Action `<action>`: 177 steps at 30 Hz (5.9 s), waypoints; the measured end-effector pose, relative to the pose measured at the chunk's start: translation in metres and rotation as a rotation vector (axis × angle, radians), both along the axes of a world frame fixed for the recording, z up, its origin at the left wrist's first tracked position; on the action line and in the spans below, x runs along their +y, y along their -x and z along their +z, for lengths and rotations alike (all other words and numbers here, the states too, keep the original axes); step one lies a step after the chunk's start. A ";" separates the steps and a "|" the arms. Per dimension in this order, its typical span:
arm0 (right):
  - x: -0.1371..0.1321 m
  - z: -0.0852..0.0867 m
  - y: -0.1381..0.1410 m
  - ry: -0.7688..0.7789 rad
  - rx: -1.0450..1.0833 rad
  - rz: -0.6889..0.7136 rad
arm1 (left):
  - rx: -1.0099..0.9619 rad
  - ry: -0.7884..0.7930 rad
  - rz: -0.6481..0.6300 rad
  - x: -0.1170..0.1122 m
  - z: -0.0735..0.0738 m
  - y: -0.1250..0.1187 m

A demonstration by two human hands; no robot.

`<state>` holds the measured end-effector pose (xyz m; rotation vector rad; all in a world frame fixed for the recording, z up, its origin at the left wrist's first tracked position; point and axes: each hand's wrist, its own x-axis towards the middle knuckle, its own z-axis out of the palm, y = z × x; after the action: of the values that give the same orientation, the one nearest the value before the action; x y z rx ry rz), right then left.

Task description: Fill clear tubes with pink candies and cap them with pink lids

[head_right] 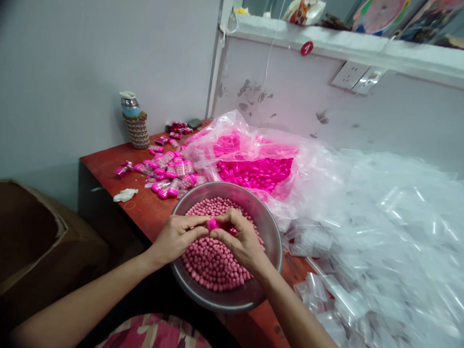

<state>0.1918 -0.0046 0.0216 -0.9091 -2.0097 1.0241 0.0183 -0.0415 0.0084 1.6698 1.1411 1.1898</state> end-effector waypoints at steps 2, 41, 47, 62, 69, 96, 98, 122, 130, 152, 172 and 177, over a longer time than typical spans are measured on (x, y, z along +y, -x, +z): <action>-0.001 0.000 -0.003 -0.065 -0.081 0.042 | 0.017 -0.032 -0.006 -0.001 -0.002 0.000; 0.002 -0.015 0.013 1.095 0.492 0.195 | 0.039 -0.033 0.009 0.000 -0.001 -0.004; -0.006 0.003 0.005 0.791 0.409 0.089 | 0.018 0.044 0.216 0.038 0.015 0.011; -0.009 -0.003 -0.129 0.092 -0.340 -0.462 | 0.225 -0.128 0.349 0.046 0.029 0.015; 0.062 -0.014 -0.030 -0.147 -1.047 -0.293 | 0.179 0.002 0.225 0.023 0.000 0.010; 0.067 -0.041 0.010 -0.370 -1.211 0.026 | 0.079 -0.118 0.265 0.018 -0.010 0.019; 0.070 -0.039 0.006 -0.436 -1.235 0.037 | 0.056 -0.117 0.280 0.019 -0.011 0.019; 0.023 -0.009 0.000 0.732 0.268 0.159 | -0.079 0.176 -0.088 0.025 0.004 0.001; 0.024 -0.001 -0.020 0.129 -0.063 0.137 | 0.009 0.151 -0.140 0.029 -0.003 -0.002; 0.124 0.014 -0.049 -0.273 -0.728 -0.133 | -0.283 0.457 -0.119 0.033 -0.010 -0.003; 0.194 0.006 -0.024 -0.498 -1.135 -0.337 | -0.545 0.432 0.027 0.032 -0.001 0.000; 0.103 0.037 -0.017 -0.385 -0.705 -0.043 | -0.620 0.391 0.100 0.032 -0.003 -0.001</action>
<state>0.2090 0.0983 0.0590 -1.1901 -2.6148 0.2638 0.0189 -0.0097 0.0056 0.8673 0.9795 1.3168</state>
